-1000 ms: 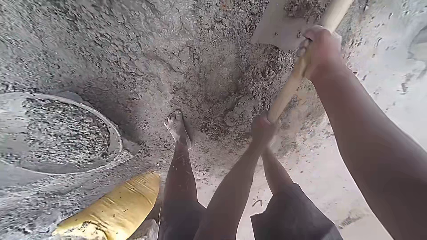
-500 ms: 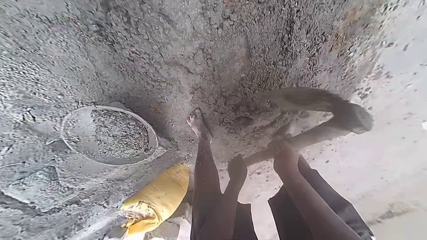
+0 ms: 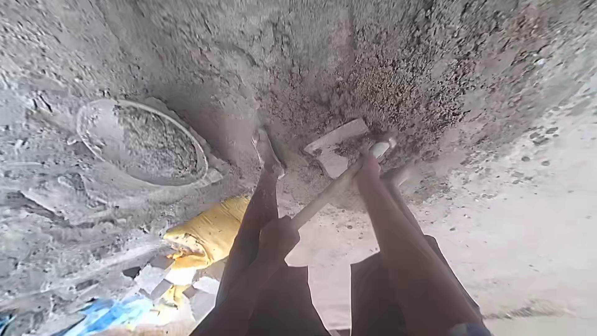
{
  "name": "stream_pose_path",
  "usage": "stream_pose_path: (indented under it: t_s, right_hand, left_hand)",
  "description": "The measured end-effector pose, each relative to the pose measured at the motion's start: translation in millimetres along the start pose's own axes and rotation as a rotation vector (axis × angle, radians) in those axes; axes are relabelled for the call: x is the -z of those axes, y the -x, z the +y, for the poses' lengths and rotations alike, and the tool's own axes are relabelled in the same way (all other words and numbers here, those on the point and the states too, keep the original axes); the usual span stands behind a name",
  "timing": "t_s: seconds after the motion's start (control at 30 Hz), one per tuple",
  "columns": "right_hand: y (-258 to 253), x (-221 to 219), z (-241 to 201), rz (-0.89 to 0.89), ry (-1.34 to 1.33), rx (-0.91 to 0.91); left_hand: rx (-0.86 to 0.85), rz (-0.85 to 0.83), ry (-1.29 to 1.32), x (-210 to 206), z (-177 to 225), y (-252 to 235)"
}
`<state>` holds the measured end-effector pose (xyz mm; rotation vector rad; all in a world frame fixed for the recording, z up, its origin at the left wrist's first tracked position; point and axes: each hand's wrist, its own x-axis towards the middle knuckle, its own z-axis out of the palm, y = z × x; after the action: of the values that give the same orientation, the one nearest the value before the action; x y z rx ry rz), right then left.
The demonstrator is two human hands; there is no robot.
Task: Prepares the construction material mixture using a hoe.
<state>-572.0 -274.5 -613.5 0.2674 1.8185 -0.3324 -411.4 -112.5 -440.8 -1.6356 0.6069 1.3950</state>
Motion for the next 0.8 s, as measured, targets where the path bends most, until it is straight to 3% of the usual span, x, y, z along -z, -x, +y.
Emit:
stream_pose_path:
  t_s: [0.53, 0.8]
  right_hand:
    - [-59, 36, -126, -0.096, 0.08, 0.188]
    - [-84, 28, -223, -0.136, 0.206, 0.201]
  left_hand:
    - [-0.058, -0.111, 0.182, 47, 133, 40]
    - [-0.301, -0.17, 0.371, 87, 194, 54]
